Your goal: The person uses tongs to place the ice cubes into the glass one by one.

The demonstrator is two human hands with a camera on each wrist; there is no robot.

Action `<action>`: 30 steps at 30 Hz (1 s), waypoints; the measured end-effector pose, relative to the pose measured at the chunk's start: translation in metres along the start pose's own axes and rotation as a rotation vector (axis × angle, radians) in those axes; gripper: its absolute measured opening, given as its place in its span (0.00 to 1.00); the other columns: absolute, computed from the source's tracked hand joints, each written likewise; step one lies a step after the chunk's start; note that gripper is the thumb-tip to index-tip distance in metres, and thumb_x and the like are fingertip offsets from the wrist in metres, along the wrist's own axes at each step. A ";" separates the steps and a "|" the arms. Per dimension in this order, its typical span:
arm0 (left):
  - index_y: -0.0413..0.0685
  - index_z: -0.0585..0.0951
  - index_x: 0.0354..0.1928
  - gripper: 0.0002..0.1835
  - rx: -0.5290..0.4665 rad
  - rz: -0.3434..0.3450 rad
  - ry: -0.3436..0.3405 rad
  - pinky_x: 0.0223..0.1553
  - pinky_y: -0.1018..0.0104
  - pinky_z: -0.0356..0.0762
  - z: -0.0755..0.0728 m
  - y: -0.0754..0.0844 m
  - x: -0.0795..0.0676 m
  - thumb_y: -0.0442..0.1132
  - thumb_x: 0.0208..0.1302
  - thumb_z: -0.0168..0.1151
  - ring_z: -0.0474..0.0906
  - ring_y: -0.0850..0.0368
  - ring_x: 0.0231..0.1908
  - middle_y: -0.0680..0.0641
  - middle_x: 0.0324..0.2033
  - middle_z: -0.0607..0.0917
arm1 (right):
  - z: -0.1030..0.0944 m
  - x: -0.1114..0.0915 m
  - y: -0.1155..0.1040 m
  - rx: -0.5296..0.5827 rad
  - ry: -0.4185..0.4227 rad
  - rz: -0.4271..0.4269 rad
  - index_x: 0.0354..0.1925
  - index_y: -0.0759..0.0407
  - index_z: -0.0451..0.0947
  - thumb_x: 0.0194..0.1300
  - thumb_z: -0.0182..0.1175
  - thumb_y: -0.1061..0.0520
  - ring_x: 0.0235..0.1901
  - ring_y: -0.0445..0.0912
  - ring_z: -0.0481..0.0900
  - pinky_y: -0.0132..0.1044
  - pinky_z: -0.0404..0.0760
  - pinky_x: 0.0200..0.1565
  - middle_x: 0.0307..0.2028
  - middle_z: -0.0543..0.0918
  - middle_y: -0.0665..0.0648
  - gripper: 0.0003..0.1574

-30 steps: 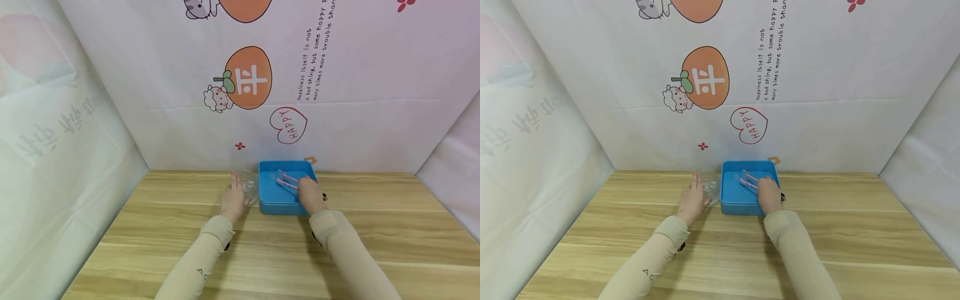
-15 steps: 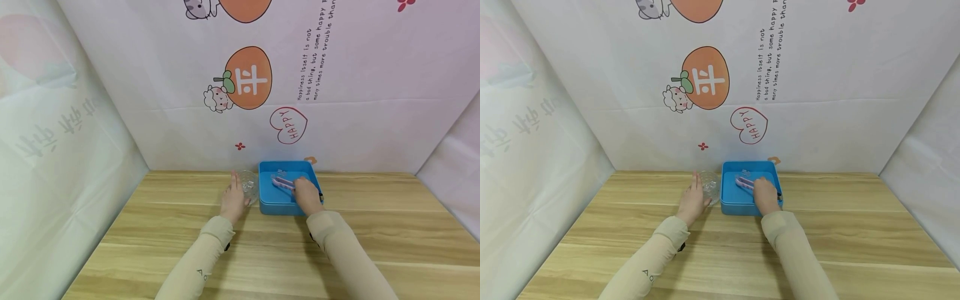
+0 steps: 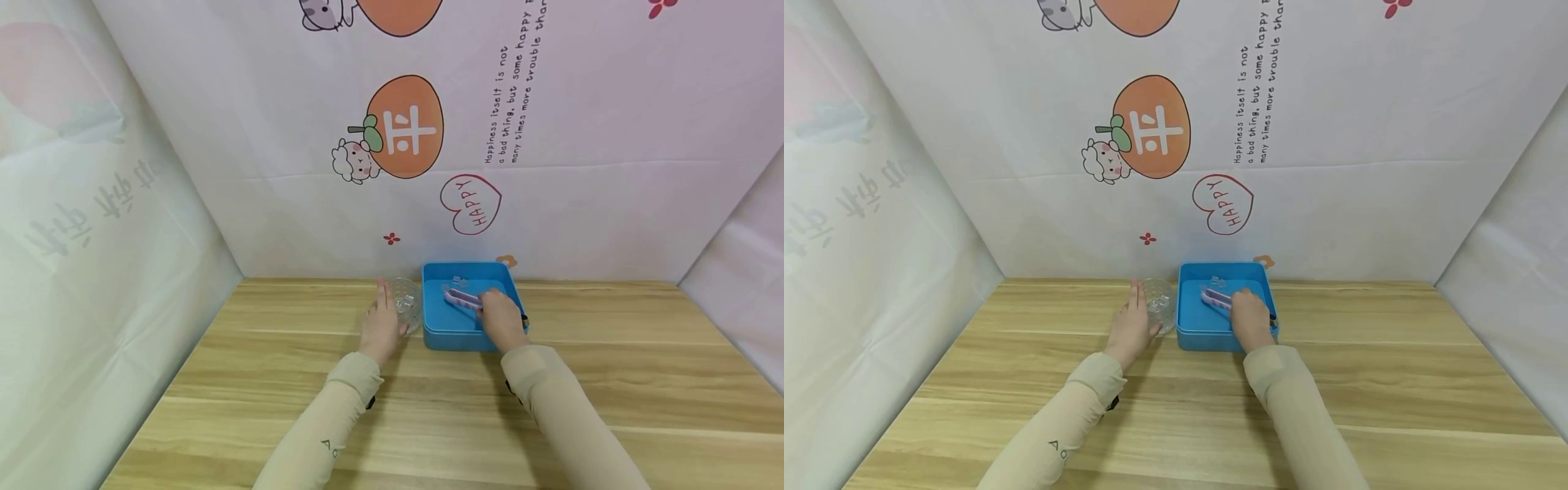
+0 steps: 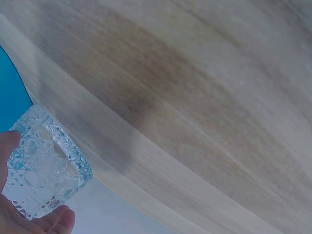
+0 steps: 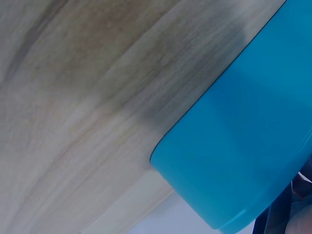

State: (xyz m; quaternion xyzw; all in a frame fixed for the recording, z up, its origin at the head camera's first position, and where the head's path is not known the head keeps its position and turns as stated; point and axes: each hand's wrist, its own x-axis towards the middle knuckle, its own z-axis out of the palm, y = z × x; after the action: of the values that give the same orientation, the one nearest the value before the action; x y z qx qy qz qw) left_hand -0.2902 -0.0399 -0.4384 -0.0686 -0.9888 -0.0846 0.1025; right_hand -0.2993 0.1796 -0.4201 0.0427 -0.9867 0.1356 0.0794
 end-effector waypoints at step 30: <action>0.33 0.48 0.73 0.52 -0.012 -0.005 -0.018 0.57 0.56 0.76 -0.002 0.002 0.000 0.52 0.59 0.65 0.76 0.47 0.56 0.38 0.75 0.49 | -0.028 -0.012 0.015 0.142 0.118 -0.059 0.53 0.75 0.75 0.62 0.61 0.63 0.43 0.62 0.80 0.54 0.82 0.46 0.45 0.79 0.73 0.22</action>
State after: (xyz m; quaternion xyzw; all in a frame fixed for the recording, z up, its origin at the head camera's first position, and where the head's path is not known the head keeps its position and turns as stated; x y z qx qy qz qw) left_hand -0.2891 -0.0379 -0.4364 -0.0678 -0.9893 -0.0902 0.0928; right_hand -0.2855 0.2025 -0.3997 0.0693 -0.9665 0.2051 0.1379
